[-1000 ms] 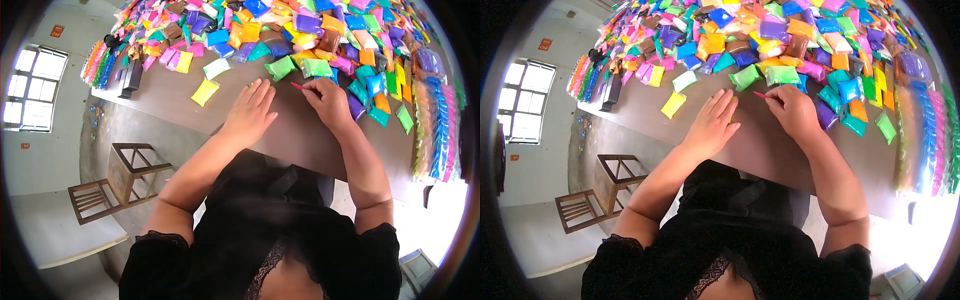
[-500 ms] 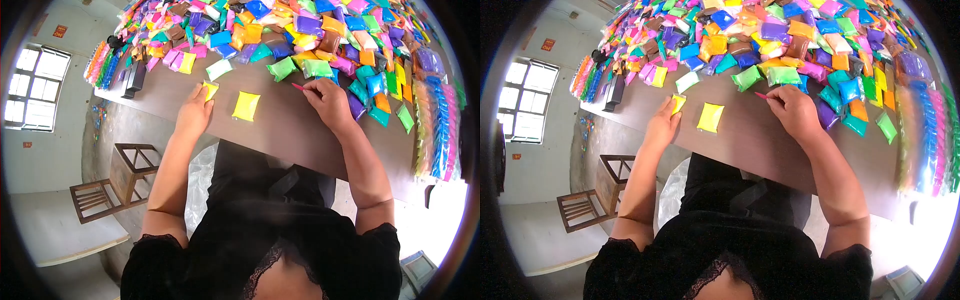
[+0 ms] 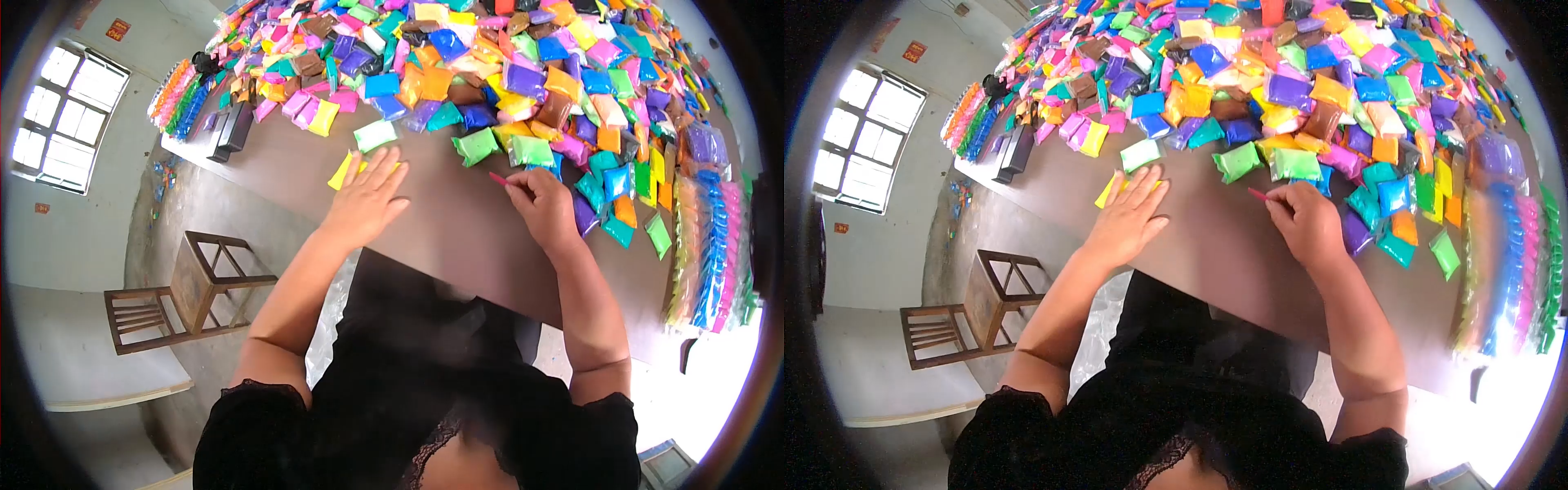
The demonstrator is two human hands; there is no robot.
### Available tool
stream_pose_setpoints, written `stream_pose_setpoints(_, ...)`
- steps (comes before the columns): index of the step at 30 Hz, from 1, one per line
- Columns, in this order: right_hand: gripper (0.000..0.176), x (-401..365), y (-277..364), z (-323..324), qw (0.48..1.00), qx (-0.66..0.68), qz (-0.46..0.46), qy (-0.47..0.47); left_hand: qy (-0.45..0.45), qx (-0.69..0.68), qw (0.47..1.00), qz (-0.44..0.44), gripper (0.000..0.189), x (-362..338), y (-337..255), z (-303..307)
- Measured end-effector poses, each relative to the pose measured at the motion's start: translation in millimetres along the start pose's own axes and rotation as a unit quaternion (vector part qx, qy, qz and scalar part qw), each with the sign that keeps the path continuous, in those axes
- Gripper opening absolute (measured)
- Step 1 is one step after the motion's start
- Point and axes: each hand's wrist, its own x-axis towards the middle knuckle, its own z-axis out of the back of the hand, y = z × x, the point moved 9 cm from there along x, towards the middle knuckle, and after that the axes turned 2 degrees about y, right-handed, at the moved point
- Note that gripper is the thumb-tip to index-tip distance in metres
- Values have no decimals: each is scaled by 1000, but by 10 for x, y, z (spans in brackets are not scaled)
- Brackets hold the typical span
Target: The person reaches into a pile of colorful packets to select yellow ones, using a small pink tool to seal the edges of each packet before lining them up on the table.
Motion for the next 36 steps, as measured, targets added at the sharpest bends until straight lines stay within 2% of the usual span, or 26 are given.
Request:
stream_pose_setpoints(2, 13, -13, -1, -7, 1000, 0, 2, -1, 16, 44, 996, 70, 64, -65, 255, -4)
stream_pose_setpoints(3, 12, -12, -3, -16, 1000, 3, 1, 1, -5, 25, 996, 90, 66, -113, 377, -4)
stream_pose_setpoints(6, 11, -10, 1, -20, 998, -25, 53, -16, -44, -36, 994, 96, 70, -237, 484, -20)
stream_pose_setpoints(7, 11, -8, 5, -3, 999, -19, 39, -18, -48, -39, 994, 86, 70, -210, 455, 26)
stream_pose_setpoints(9, 11, -2, 33, 2, 999, -12, 33, -23, 4, -43, 993, 111, 74, -202, 451, -8)
stream_pose_setpoints(12, 10, 9, 78, 19, 999, 5, 36, -17, -10, -47, 994, 96, 75, -226, 486, -21)
stream_pose_setpoints(13, 10, 7, 88, 23, 999, 13, 46, -15, -57, -22, 994, 95, 76, -256, 478, 31)
stream_pose_setpoints(17, 9, 10, 69, 26, 999, 31, 29, -26, -47, -35, 989, 135, 77, -277, 608, -80)
stream_pose_setpoints(20, 9, 19, 84, 15, 997, 7, 74, -30, -32, -21, 991, 127, 76, -239, 643, -101)
stream_pose_setpoints(25, 9, 5, 63, 17, 998, 22, 61, -25, -51, -6, 993, 110, 78, -252, 612, -98)
stream_pose_setpoints(31, 10, 7, 45, -4, 998, 22, 50, -9, -130, 4, 988, 85, 81, -293, 324, 106)
stream_pose_setpoints(32, 10, -9, 64, 31, 998, 18, 62, -20, -128, 2, 988, 89, 81, -275, 223, 102)
stream_pose_setpoints(34, 10, -15, 110, 25, 996, 0, 87, -29, -125, -15, 991, 34, 85, -232, -109, 129)
stream_pose_setpoints(36, 9, 3, 104, 8, 997, 25, 63, -26, -72, -60, 994, 64, 88, -87, -307, 75)
